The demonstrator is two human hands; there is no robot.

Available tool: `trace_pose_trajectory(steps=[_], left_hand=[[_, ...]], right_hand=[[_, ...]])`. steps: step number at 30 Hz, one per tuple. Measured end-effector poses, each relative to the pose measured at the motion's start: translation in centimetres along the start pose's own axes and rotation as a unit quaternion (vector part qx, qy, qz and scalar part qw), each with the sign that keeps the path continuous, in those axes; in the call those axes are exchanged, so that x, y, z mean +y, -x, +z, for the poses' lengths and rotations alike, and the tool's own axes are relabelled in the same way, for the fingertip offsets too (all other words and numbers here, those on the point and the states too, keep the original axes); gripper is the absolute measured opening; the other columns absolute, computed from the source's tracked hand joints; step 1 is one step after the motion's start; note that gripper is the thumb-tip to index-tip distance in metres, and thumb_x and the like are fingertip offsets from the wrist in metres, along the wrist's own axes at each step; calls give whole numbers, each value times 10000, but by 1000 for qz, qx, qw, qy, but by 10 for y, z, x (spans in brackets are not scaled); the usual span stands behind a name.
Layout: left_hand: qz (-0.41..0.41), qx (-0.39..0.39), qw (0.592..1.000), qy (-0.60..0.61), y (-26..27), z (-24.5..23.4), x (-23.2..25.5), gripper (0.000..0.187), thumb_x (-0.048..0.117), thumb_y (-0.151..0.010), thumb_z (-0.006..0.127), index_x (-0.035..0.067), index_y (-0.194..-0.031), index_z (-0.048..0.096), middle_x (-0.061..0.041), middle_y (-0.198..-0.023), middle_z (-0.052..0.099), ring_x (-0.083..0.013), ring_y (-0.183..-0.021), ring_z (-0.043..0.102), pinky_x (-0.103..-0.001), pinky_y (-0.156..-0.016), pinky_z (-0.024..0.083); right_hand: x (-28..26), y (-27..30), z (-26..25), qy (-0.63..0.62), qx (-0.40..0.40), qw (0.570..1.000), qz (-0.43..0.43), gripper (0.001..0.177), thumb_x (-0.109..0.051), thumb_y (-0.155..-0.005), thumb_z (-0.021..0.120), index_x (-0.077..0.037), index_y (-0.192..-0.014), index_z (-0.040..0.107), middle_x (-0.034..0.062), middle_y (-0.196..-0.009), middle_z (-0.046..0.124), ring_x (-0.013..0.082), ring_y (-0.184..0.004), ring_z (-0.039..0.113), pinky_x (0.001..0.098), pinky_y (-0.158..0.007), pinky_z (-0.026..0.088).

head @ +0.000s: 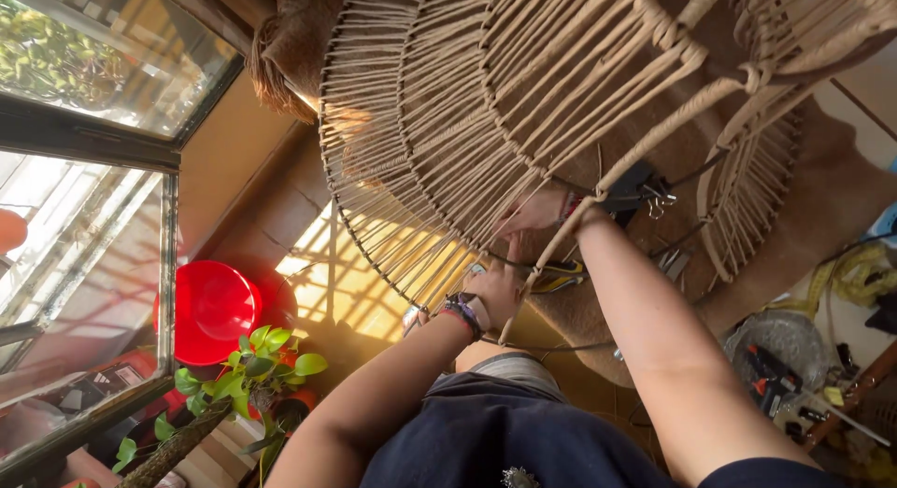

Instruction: Weaving rope onto a metal frame to create a lampshade using scissors, pliers, and a hot glue gun

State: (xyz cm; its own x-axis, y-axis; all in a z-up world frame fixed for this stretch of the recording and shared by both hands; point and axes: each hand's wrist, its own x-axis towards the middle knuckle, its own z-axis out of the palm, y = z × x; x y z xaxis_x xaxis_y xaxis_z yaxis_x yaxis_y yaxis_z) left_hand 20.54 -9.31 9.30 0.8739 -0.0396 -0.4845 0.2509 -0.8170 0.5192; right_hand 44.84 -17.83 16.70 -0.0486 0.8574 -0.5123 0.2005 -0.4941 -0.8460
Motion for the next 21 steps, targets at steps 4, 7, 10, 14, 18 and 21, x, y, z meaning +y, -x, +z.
trace_pose_trajectory(steps=[4,7,10,14,18,21], left_hand=[[89,-38,991,-88,46,-143,60,366,380,-881,560,88,-822,773,-144,-682,716,-405,-664,753,-525,-588,600],[243,340,909,-11,58,-230,90,236,248,-1017,511,120,-1126,677,-54,-734,671,-303,-645,727,-421,-540,565],[237,406,877,-95,42,-254,107,313,249,-1041,465,73,-1210,660,-51,-636,684,-257,-597,735,-382,-573,581],[246,487,815,-196,9,-249,104,116,187,-882,523,134,-892,626,13,-564,604,-192,-528,673,-328,-526,493],[356,527,749,-184,-11,-247,82,155,153,-945,526,136,-857,653,-8,-613,586,-189,-587,639,-331,-597,493],[406,482,774,-57,-17,-252,77,170,179,-1000,609,107,-865,682,-44,-664,657,-220,-630,689,-323,-618,519]], right_hand=[[35,5,-35,-580,113,804,62,233,-65,-1038,503,-81,-867,659,27,-775,633,193,-768,670,394,-831,550],[55,24,-55,-393,190,855,-279,152,-16,-1025,545,-32,-917,651,113,-948,696,313,-817,737,366,-722,633],[49,9,-69,-374,96,831,-400,151,-68,-1022,514,18,-975,629,151,-1096,678,283,-900,736,244,-648,542],[13,-3,-54,-316,122,755,-562,318,-231,-1004,493,49,-867,556,260,-986,626,277,-736,676,183,-451,390],[22,-21,-38,-311,224,670,-635,459,-396,-1043,298,-44,-848,519,52,-551,499,57,-392,427,237,-356,283],[2,29,16,-499,442,706,-240,221,-206,-1007,567,-26,-1131,532,87,-931,511,312,-812,602,386,-789,558]])
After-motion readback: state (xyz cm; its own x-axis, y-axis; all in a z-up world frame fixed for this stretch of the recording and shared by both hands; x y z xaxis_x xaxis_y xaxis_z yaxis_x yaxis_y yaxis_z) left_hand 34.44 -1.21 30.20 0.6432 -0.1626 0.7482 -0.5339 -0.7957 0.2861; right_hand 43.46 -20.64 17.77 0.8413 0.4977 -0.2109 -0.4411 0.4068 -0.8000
